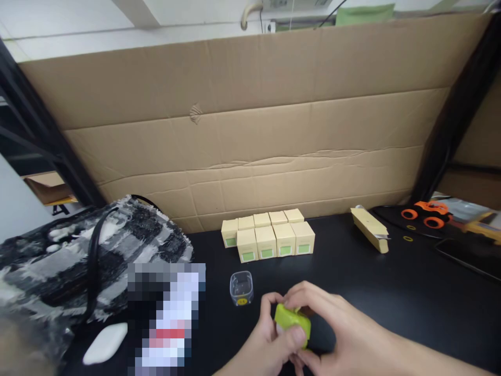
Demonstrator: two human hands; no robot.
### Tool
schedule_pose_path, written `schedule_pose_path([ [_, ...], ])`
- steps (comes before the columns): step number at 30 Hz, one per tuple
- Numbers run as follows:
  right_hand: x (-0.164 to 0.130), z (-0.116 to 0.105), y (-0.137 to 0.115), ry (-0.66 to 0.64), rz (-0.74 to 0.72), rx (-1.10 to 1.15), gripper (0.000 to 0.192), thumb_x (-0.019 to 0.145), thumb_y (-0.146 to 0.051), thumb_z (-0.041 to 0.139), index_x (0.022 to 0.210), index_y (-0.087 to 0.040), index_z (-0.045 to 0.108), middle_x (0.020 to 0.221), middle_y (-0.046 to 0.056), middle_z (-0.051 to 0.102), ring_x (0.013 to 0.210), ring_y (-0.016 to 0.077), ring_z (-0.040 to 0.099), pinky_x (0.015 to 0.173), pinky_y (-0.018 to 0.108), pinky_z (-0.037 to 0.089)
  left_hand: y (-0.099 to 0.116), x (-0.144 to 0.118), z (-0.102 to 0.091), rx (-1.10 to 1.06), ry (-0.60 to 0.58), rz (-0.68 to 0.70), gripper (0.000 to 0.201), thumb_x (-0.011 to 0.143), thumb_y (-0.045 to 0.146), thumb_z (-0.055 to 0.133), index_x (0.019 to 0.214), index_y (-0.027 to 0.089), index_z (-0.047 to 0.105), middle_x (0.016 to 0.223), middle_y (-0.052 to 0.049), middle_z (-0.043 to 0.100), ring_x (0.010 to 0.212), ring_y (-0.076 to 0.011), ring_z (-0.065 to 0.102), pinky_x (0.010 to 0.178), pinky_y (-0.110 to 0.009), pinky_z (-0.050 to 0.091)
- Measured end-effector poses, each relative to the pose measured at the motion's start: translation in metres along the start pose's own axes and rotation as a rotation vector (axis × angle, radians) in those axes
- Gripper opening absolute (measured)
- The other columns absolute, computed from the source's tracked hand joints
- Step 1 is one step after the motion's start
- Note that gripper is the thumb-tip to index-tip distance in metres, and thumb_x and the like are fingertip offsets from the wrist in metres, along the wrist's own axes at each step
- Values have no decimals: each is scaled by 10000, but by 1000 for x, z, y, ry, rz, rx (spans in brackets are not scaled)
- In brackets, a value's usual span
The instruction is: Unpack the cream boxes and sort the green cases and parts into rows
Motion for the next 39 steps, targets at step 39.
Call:
schedule_pose_path([
  [39,-2,16,-10,-216,-11,-205,407,592,-74,486,983,-189,485,1166,99,579,885,223,661,720,302,535,27,-18,10,657,-9,-37,1108,645,-55,505,1465,224,-185,584,128,376,459,-42,308,433,-129,256],
])
Point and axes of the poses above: each hand's wrist, its own x-axis towards the middle knuckle, its own z-axis out of the palm, y = z × x, the point moved 8 cm from there along x, towards the middle knuckle
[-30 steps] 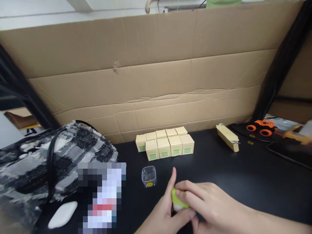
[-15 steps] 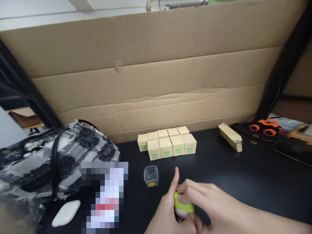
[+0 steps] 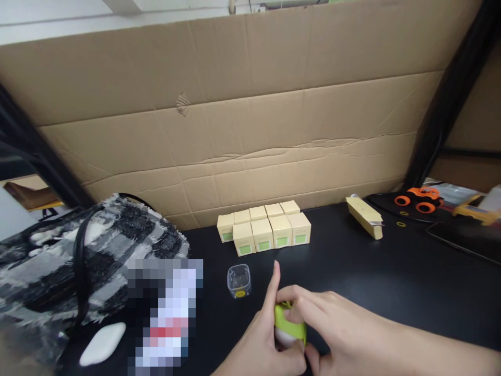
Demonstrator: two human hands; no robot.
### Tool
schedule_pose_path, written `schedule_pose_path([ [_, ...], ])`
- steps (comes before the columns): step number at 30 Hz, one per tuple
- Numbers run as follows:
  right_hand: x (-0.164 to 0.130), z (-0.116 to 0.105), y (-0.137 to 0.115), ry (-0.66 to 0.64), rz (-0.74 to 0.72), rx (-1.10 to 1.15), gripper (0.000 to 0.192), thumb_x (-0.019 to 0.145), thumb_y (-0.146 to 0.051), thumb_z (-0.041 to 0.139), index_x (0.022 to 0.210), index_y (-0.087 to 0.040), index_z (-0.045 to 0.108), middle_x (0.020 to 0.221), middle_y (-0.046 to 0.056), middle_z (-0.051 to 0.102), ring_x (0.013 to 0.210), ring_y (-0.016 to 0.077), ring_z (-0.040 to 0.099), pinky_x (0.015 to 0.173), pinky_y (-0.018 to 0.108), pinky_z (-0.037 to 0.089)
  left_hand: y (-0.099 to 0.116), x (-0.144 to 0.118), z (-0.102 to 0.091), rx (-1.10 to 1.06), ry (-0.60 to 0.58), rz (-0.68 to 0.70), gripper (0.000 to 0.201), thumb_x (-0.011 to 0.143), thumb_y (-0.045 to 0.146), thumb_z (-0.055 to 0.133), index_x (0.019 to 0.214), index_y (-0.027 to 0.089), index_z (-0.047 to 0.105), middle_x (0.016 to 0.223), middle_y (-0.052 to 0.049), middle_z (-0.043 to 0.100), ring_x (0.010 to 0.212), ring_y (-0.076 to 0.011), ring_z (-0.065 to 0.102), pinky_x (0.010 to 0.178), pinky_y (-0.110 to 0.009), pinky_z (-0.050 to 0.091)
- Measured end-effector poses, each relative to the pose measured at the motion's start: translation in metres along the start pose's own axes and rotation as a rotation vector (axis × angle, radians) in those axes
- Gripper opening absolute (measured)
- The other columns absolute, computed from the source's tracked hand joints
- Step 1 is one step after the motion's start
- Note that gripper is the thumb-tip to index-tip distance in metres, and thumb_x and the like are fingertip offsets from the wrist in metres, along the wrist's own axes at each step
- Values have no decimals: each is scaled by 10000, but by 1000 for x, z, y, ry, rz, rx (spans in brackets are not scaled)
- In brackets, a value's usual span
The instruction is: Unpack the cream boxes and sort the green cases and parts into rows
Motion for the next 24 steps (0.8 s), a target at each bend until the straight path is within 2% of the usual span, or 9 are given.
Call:
schedule_pose_path([
  [2,0,1,2,-7,9,59,434,585,-70,502,1004,-182,495,1176,105,586,950,239,649,785,319,531,-5,-2,-2,14,6,-65,1142,649,-54,516,1428,223,-272,551,139,377,445,-48,309,422,-129,254],
  [5,0,-1,-1,-41,-27,81,439,582,-82,538,1006,-194,529,1075,83,627,969,244,625,817,327,509,-12,-3,-2,-11,-29,-95,1179,657,5,594,1426,245,-267,579,123,422,458,-55,336,442,-150,260],
  [9,0,-4,-7,-110,-86,43,388,577,-133,601,955,-216,584,1027,62,631,923,244,618,768,316,496,-22,2,5,-90,-168,-54,1219,657,190,732,1462,269,-181,908,0,592,634,-112,527,591,-223,393],
  [11,0,-10,-8,-105,-106,71,351,583,-168,630,928,-219,595,999,44,632,884,226,615,744,298,493,-26,4,7,-147,-199,-46,1240,663,281,759,1463,250,-189,1059,-57,588,790,-168,587,717,-284,430],
  [13,1,-17,-7,-76,-127,123,323,590,-199,668,904,-217,594,944,23,634,851,206,604,729,281,490,-28,6,11,-221,-228,-53,1290,652,324,778,1445,243,-236,1101,-75,586,858,-195,607,795,-335,428],
  [16,0,-26,-3,-44,-120,245,337,604,-212,736,904,-213,584,922,4,636,833,179,591,734,268,487,-21,7,13,-354,-194,-55,1349,630,312,793,1415,221,-301,1157,-95,589,901,-200,623,862,-360,410],
  [18,-1,-31,5,-29,-50,361,332,641,-239,767,914,-213,579,946,4,623,835,166,589,735,264,496,-9,8,11,-443,-154,-51,1395,589,269,811,1407,213,-317,1235,-122,566,944,-196,619,893,-345,396],
  [22,-6,-41,21,56,74,523,376,674,-327,798,938,-211,557,983,8,576,871,163,583,737,261,506,11,10,8,-394,-170,-140,1370,583,142,758,1391,286,-339,1278,-151,559,683,-112,609,698,-279,433],
  [24,-8,-51,24,107,50,464,381,685,-334,797,944,-208,548,989,11,562,888,163,563,742,259,492,19,17,5,-333,-161,-129,1308,603,100,682,1384,254,-355,1132,-109,638,579,-84,559,609,-252,413],
])
Point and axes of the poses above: each hand's wrist, its own x-axis towards the middle knuckle, its own z-axis out of the palm, y = z × x, the point moved 8 cm from there along x, towards the middle knuckle
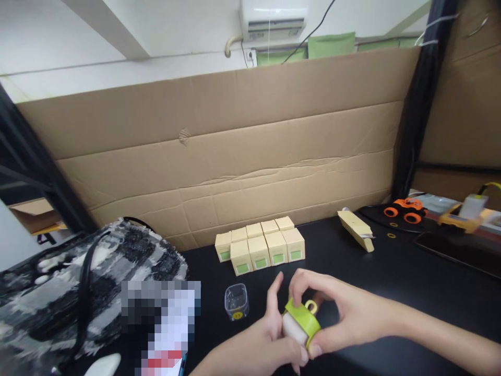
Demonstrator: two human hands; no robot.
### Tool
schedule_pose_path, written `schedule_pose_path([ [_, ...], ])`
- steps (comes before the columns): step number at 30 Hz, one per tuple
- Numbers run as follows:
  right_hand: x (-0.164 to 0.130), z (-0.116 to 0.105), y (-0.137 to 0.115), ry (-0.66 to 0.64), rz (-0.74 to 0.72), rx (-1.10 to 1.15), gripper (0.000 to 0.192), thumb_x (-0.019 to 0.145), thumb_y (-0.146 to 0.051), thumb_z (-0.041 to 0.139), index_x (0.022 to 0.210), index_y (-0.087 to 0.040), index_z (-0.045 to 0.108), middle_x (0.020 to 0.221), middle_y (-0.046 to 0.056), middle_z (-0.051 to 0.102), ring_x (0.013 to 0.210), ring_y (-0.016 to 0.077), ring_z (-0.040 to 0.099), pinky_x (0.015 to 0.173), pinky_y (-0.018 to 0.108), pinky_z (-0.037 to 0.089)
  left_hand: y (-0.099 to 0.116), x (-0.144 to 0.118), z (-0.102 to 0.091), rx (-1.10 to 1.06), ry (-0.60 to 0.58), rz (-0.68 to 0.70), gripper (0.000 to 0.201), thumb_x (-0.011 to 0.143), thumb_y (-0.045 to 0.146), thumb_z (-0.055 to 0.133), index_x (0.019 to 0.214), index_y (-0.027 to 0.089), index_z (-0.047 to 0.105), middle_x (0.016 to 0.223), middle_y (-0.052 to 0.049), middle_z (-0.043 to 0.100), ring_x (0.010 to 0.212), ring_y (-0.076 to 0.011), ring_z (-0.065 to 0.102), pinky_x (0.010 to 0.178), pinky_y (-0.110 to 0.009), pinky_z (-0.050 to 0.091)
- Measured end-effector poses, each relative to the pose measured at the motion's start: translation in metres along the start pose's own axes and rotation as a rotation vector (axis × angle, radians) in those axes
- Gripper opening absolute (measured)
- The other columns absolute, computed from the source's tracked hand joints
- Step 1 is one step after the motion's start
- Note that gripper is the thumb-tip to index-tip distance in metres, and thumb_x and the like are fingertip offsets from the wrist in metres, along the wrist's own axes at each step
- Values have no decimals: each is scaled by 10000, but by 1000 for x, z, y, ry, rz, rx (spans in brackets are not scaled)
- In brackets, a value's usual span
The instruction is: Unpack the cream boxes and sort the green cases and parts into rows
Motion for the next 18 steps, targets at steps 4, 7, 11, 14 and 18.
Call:
schedule_pose_path([
  [4,0,-26,-4,43,-52,-203,358,718,-321,774,958,-207,534,954,5,543,867,159,523,771,280,469,8,12,-2,1,-8,70,1105,661,240,565,1424,53,-212,585,79,541,472,-102,431,522,-256,410],
  [7,0,-44,0,67,-7,-248,343,747,-324,747,983,-213,525,955,6,548,885,172,531,796,300,469,19,10,-13,236,138,139,811,745,309,552,1398,124,108,683,53,536,534,-101,443,557,-259,407],
  [11,0,-56,12,148,22,-255,299,788,-336,703,990,-219,515,951,7,545,903,182,532,833,323,451,58,-1,-19,1134,453,232,211,805,188,479,1013,149,482,938,-85,578,835,-216,545,769,-371,435],
  [14,-3,-56,22,197,36,-248,279,801,-344,686,973,-216,507,933,4,535,878,178,527,816,321,449,67,5,-20,1300,473,218,193,740,171,529,914,117,590,999,-163,602,987,-343,513,879,-494,391],
  [18,-6,-52,31,193,53,-240,282,811,-344,681,969,-212,488,932,6,531,873,178,527,805,318,449,62,13,-27,1367,463,165,329,700,160,550,999,69,654,1001,-190,660,1039,-390,518,927,-534,389],
])
Point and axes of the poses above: each hand's wrist, its own x-axis towards the middle knuckle, its own z-axis out of the palm, y = z × x, the point moved 8 cm from there along x, towards the middle knuckle
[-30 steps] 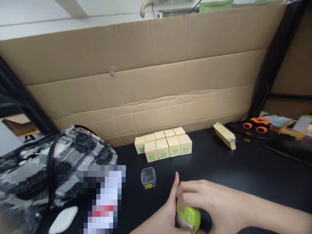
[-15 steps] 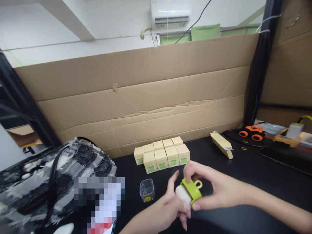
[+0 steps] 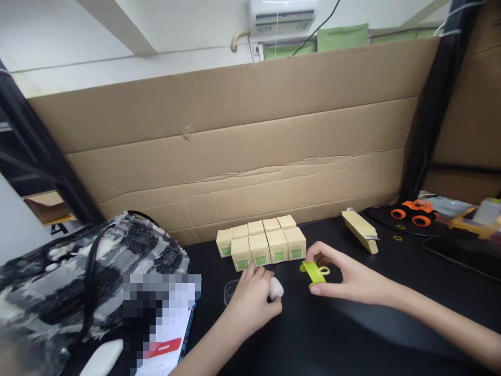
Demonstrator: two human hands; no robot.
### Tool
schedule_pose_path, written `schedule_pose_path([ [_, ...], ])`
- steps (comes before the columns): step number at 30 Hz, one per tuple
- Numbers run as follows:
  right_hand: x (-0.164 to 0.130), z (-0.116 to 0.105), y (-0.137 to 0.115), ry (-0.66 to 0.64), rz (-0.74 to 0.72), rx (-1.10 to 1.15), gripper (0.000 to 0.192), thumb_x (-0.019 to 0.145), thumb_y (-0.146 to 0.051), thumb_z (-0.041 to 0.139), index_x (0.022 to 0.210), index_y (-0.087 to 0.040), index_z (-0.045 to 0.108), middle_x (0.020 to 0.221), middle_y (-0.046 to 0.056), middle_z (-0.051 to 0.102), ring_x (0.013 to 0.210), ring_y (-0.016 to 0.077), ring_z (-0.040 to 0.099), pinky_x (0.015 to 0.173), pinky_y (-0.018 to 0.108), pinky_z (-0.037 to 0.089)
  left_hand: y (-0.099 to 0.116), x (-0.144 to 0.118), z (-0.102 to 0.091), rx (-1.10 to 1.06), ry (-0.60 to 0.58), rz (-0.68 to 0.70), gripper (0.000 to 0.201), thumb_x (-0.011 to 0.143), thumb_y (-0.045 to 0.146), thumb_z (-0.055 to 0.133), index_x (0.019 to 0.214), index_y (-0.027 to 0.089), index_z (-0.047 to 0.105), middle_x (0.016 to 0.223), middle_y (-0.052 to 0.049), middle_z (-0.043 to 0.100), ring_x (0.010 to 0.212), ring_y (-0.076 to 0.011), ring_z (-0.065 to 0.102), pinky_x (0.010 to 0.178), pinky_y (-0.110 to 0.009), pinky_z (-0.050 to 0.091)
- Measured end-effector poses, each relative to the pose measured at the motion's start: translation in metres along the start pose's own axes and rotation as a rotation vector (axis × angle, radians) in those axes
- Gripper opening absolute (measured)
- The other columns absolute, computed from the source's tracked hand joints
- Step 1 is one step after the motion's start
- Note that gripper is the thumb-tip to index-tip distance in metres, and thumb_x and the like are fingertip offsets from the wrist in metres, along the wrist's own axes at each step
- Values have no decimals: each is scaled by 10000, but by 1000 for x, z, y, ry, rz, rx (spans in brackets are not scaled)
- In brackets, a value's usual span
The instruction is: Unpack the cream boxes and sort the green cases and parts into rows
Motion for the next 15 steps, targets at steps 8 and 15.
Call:
schedule_pose_path([
  [8,-3,12,-1,72,-19,15,343,817,-315,674,1039,-219,432,1030,33,525,938,188,527,850,341,449,4,-18,1,-331,185,-17,538,857,326,504,1341,144,355,1266,-171,513,1082,-290,546,949,-470,425],
  [15,-18,43,-26,-70,-145,125,400,806,-147,640,1150,-232,455,1240,68,513,1144,199,508,974,349,424,-2,-25,70,-1440,-15,-246,541,705,556,710,1025,201,459,815,-7,634,621,-129,627,609,-296,526],
])
Point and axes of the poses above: each hand's wrist, its own x-axis towards the middle knuckle, its own z-axis out of the palm, y = z × x, the point moved 8 cm from there along x, towards the middle knuckle
